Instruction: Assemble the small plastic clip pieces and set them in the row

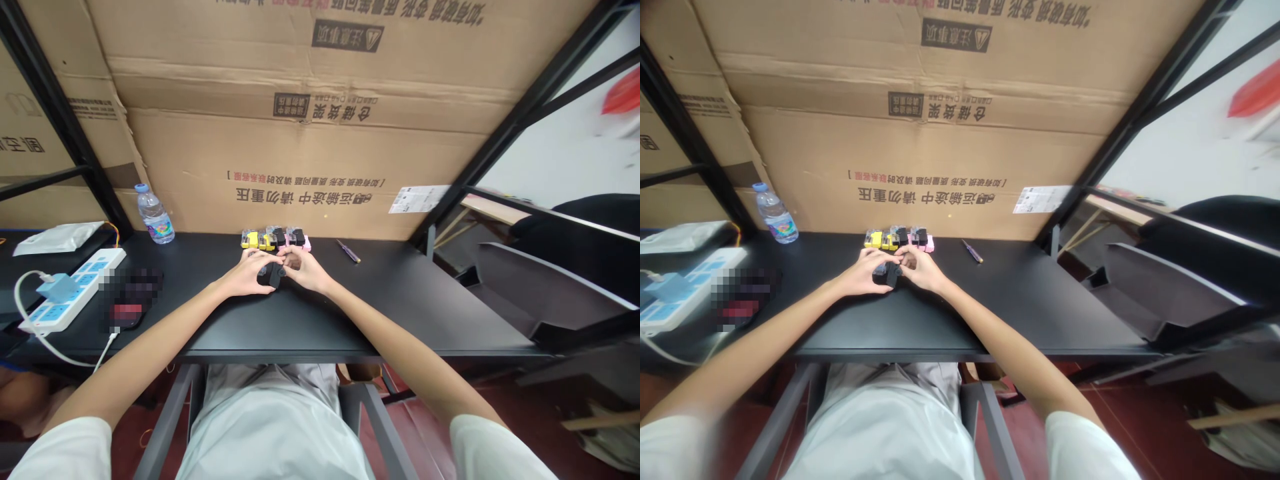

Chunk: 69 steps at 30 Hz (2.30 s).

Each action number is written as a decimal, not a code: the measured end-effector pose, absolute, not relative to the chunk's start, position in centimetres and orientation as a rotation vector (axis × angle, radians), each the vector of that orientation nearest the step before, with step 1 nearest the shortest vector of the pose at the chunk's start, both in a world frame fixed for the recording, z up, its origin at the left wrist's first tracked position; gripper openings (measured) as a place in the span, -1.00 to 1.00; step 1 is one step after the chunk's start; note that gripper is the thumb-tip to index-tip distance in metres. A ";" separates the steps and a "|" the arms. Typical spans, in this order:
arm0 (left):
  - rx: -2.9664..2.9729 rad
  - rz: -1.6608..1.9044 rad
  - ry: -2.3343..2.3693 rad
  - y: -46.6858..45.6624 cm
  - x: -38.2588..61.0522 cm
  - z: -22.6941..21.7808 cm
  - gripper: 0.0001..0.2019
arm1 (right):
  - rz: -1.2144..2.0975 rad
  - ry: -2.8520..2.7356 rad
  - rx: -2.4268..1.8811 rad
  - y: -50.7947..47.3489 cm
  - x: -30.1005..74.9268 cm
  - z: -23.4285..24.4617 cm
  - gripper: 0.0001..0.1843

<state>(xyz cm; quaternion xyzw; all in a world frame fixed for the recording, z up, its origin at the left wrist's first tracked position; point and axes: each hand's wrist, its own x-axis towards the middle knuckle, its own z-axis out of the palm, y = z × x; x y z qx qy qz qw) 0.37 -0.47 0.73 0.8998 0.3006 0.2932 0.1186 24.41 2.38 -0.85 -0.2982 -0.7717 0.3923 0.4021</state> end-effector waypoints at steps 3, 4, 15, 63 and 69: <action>2.630 0.847 0.888 -0.5 0.4 0.6 -0.34 | 0.981 -1.987 -0.753 2.4 24.7 -0.7 -0.64; 2.632 0.846 0.888 -0.5 0.5 0.6 -0.34 | 0.995 -1.990 -0.760 2.4 24.7 -0.6 -0.62; 2.606 0.982 1.062 -0.5 0.7 1.0 -0.34 | 1.259 -1.778 -0.859 2.7 24.7 -1.1 -0.40; 2.477 0.998 0.894 1.0 -1.4 1.0 -0.39 | 1.024 -1.798 -0.944 3.5 25.9 -0.5 -0.54; 2.274 0.897 0.923 0.7 -1.1 0.4 -0.27 | 0.987 -1.856 -0.923 3.3 25.8 -0.3 -0.54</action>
